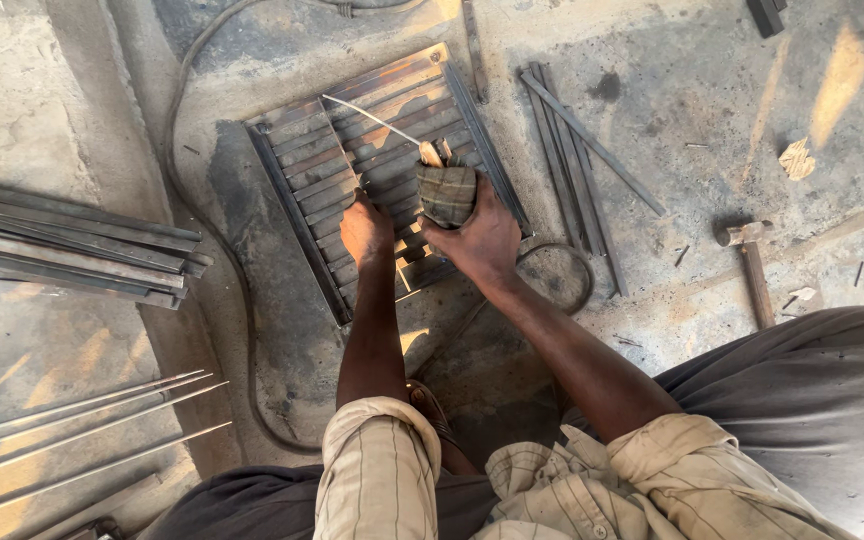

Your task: The person welds a rectangular metal frame using a handheld welding torch. They position the electrode, strike an arc, and move along the joints to fuse the metal pieces together.

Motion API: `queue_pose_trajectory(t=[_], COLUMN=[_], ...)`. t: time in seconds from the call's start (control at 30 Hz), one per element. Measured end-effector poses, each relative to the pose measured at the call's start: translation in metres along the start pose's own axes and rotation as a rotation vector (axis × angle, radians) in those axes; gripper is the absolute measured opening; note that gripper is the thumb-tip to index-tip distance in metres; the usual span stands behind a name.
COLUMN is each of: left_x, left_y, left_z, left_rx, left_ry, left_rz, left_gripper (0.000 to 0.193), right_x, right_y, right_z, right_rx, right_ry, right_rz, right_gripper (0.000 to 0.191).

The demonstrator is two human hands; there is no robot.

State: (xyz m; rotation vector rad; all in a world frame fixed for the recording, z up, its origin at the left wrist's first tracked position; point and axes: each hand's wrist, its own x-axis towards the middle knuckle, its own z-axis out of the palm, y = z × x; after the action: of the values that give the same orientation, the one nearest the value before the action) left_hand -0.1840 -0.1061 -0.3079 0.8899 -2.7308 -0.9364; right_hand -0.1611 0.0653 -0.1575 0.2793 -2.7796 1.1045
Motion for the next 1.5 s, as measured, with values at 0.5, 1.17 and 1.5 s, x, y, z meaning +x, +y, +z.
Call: queue_pose_trajectory(t=[0.5, 1.17, 1.5], left_x=[0.0, -0.007, -0.013], left_y=[0.004, 0.001, 0.003], left_z=[-0.003, -0.003, -0.006], left_rx=[0.008, 0.044, 0.085], left_ry=[0.001, 0.121, 0.125], left_rz=[-0.027, 0.03, 0.026], left_gripper=[0.034, 0.038, 0.035], right_x=[0.004, 0.009, -0.019], right_y=[-0.009, -0.028, -0.012], right_z=[-0.006, -0.08, -0.305], right_rx=[-0.133, 0.224, 0.278], right_ry=[0.008, 0.139, 0.263], right_rz=[-0.168, -0.111, -0.189], right_gripper=[0.097, 0.069, 0.078])
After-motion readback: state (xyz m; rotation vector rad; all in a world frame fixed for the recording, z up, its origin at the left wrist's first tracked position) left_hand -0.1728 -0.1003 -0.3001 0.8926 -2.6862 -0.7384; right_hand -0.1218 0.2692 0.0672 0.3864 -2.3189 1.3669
